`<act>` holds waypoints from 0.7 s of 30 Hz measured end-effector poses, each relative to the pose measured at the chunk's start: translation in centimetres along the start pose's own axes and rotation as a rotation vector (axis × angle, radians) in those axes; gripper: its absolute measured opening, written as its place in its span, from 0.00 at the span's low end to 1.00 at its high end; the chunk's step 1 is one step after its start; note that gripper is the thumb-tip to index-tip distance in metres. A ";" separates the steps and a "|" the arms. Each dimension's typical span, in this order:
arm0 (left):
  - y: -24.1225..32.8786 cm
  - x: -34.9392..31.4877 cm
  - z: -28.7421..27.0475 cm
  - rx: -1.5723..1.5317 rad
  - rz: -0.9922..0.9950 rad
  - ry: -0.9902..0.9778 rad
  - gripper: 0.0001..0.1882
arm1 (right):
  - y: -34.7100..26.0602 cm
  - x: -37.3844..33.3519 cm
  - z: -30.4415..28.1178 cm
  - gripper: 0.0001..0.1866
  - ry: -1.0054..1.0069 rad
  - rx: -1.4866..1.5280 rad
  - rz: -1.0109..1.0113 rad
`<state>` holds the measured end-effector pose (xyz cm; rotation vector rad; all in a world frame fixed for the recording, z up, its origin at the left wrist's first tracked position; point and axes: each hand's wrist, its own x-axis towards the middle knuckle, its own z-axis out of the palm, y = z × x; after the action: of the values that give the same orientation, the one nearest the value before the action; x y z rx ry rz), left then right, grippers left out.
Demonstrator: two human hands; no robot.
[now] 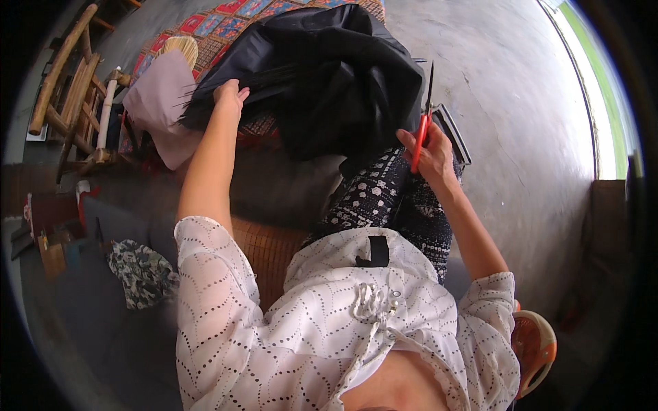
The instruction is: The person uses scissors to cut the fabric and support ribs of a black umbrella, separating the canopy from the frame.
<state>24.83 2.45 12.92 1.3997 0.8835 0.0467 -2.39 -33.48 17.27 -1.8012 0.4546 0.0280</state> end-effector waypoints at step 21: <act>-2.2 -3.6 5.7 1.779 0.968 -0.555 0.24 | 2.3 7.8 -8.7 0.10 0.350 -0.465 -0.299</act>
<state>24.48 -4.60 12.38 3.1215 -0.6231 -0.4859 2.23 -44.37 15.65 -2.3303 0.4433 -0.4261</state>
